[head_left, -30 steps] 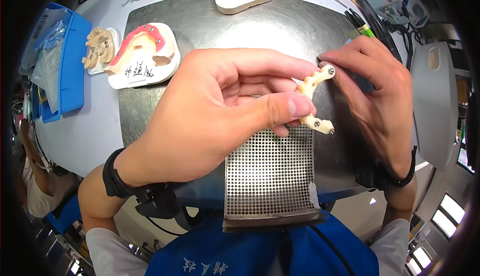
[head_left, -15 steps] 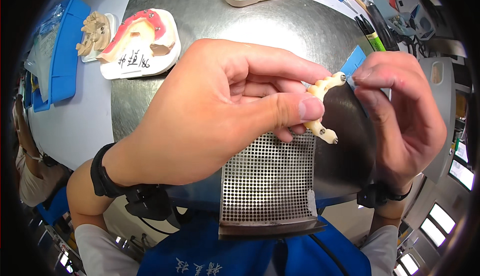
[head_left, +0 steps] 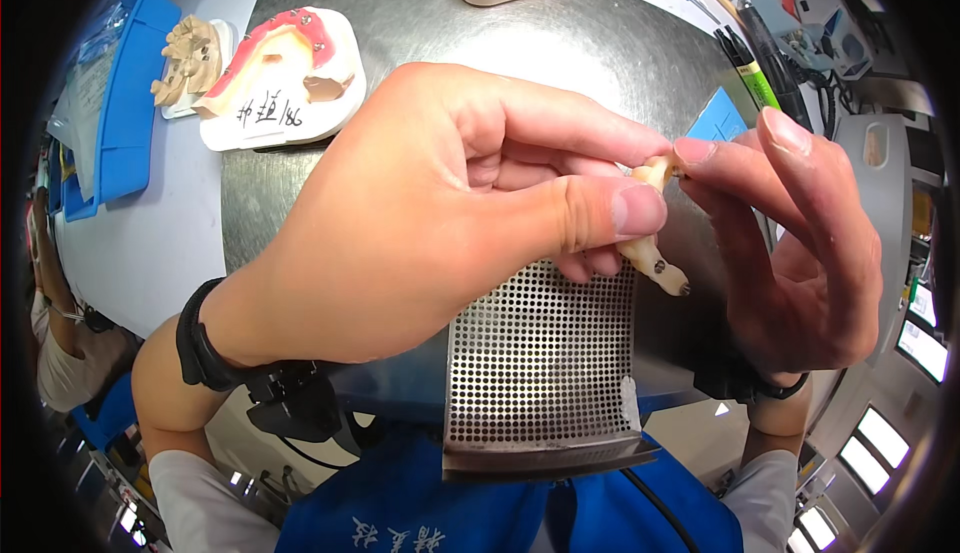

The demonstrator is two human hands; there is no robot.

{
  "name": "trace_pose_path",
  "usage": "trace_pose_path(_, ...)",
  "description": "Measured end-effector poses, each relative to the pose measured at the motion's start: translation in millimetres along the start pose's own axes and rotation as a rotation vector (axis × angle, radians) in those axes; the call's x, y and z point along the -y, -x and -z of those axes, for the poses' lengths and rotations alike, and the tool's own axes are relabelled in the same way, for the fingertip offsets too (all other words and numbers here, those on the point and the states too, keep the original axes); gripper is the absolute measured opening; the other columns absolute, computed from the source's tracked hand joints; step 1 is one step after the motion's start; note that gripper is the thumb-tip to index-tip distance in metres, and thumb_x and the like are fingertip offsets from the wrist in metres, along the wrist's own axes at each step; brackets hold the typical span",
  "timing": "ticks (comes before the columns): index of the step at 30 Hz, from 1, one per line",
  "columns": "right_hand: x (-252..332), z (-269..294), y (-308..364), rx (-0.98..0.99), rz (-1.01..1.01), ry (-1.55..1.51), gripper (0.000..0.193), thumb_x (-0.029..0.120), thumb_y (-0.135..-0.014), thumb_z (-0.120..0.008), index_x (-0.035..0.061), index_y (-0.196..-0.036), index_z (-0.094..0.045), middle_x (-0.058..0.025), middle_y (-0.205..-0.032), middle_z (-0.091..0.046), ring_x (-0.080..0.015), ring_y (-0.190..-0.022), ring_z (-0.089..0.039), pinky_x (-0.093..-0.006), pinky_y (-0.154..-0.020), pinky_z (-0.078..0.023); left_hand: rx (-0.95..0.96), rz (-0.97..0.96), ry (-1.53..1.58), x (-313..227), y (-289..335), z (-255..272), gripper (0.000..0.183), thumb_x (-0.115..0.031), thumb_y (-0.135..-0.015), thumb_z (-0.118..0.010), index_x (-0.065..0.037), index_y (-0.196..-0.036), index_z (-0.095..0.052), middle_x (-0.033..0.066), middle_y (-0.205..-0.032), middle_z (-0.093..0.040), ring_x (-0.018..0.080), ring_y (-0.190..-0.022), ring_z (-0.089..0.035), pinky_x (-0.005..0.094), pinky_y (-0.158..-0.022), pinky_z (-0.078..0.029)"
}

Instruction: Refining and assembling a dental bridge using a rotary tool, marker, and tweezers on a laboratory workbench.

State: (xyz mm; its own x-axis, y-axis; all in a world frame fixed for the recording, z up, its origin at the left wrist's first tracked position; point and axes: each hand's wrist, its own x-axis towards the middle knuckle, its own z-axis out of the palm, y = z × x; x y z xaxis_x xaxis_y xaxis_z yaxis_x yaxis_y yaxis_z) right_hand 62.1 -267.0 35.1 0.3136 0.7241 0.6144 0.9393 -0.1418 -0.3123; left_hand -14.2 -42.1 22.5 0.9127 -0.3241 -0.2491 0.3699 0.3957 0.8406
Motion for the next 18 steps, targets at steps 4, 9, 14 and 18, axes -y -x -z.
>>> trace_pose_path(4, -5.6, 3.6, 2.2, 0.012, 0.077, 0.098, 0.064, -0.016, -0.078, -0.079, -0.0111, -0.135, -0.052, -0.0235, -0.098, -0.077, -0.0211, -0.072, -0.066, -0.0364, -0.073, -0.054, -0.018, 0.024, -0.038, -3.5, 1.7, -0.5, 0.032, -0.008, -0.101, -0.067, 0.009, -0.127, -0.065, 0.0182, -0.099, -0.074, 0.0170, -0.082, -0.071, 0.0289, -0.076, -0.060)
trace_pose_path(9, -4.4, 4.3, 1.5, 0.011, 0.077, 0.097, 0.065, -0.015, -0.077, -0.080, -0.0134, -0.135, -0.052, -0.0231, -0.096, -0.078, -0.0206, -0.071, -0.065, -0.0336, -0.069, -0.054, 0.011, 0.042, -0.053, -4.2, 0.1, 1.2, 0.032, -0.011, -0.102, -0.066, 0.009, -0.127, -0.065, 0.0172, -0.097, -0.074, 0.0149, -0.080, -0.071, 0.0274, -0.075, -0.060)
trace_pose_path(14, 3.1, 0.7, -4.3, 0.081, 0.019, 0.189, 0.059, -0.014, -0.075, -0.081, -0.0143, -0.130, -0.059, -0.0217, -0.097, -0.078, -0.0232, -0.078, -0.069, -0.0337, -0.071, -0.055, 0.009, 0.001, -0.054, 0.3, -0.4, 4.9, 0.033, -0.015, -0.103, -0.066, 0.008, -0.126, -0.065, 0.0163, -0.098, -0.074, 0.0139, -0.080, -0.071, 0.0257, -0.075, -0.059)
trace_pose_path(18, 0.4, 0.4, -5.0, 0.065, 0.046, 0.180, 0.057, -0.015, -0.073, -0.081, -0.0127, -0.127, -0.062, -0.0213, -0.099, -0.078, -0.0257, -0.086, -0.071, -0.0352, -0.076, -0.057, 0.027, -0.003, -0.015, 1.1, -1.3, 6.0, 0.033, -0.015, -0.103, -0.066, 0.008, -0.126, -0.065, 0.0165, -0.099, -0.075, 0.0141, -0.080, -0.071, 0.0257, -0.076, -0.059)
